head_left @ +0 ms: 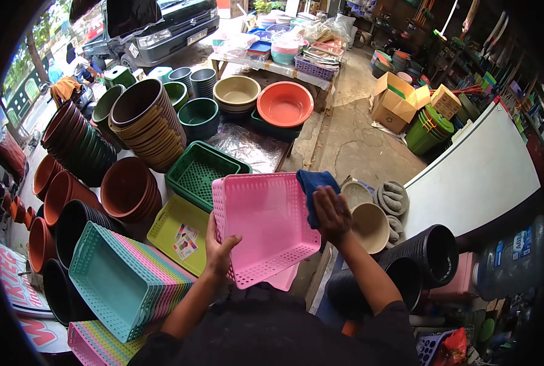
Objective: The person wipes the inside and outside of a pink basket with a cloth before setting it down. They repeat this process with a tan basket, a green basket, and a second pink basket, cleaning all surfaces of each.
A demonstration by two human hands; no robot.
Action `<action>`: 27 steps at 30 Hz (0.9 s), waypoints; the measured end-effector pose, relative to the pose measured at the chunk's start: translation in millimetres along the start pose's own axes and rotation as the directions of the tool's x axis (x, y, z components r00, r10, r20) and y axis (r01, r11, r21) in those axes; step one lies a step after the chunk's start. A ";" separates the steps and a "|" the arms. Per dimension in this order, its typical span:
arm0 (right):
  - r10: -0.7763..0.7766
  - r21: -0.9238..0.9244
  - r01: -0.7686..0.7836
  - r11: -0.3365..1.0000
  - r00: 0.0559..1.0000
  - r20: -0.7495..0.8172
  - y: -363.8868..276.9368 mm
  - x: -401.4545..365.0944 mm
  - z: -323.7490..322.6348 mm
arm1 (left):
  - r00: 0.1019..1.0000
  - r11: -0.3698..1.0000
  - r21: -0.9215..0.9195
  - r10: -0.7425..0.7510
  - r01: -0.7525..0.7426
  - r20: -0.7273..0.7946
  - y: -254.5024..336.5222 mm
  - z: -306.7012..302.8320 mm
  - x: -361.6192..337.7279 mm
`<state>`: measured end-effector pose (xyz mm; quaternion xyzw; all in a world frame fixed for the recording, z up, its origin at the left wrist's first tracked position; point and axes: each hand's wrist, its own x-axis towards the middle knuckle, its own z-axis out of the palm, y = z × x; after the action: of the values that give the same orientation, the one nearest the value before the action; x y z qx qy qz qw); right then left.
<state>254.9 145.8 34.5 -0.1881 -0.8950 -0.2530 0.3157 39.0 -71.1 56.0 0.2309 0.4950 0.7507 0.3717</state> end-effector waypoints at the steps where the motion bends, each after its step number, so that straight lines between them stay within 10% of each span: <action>1: 0.001 -0.002 -0.001 1.000 1.000 0.007 1.6 -5.2 8.5 | 0.999 1.000 -0.001 0.004 -0.004 0.045 -1.6 -3.3 3.2; 7: -0.335 0.400 0.058 0.915 0.662 0.670 -0.3 -56.3 38.7 | 0.987 0.998 0.027 0.045 -0.050 0.153 3.6 -7.0 8.2; 18: -0.128 0.510 -0.581 0.634 0.572 0.810 -74.5 -99.1 28.8 | 0.986 0.990 0.117 0.057 -0.076 0.157 -2.1 -10.4 9.6; 21: -0.058 0.508 -0.767 0.391 0.530 0.846 -99.6 -74.4 1.7 | 0.985 0.991 0.099 0.069 -0.085 0.159 -1.8 -5.8 11.9; 25: -0.051 0.770 -0.638 0.024 0.768 0.638 -153.5 -66.7 -6.0 | 0.988 0.991 0.020 0.129 -0.131 0.080 -20.5 3.4 11.5; 26: -0.093 0.405 -0.790 -0.461 0.497 0.863 -162.3 -38.3 -34.7 | 0.986 0.987 0.018 0.155 -0.157 0.067 -26.1 4.1 11.5; 27: -0.187 0.267 -0.769 -0.581 0.446 0.875 -166.6 -19.7 -49.2 | 0.985 0.986 0.022 0.163 -0.164 0.063 -31.0 6.7 9.3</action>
<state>209.8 -19.3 -1.0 -0.2783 -0.5176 0.8043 0.0876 48.3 -52.8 30.1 0.2983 0.4730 0.7646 0.3205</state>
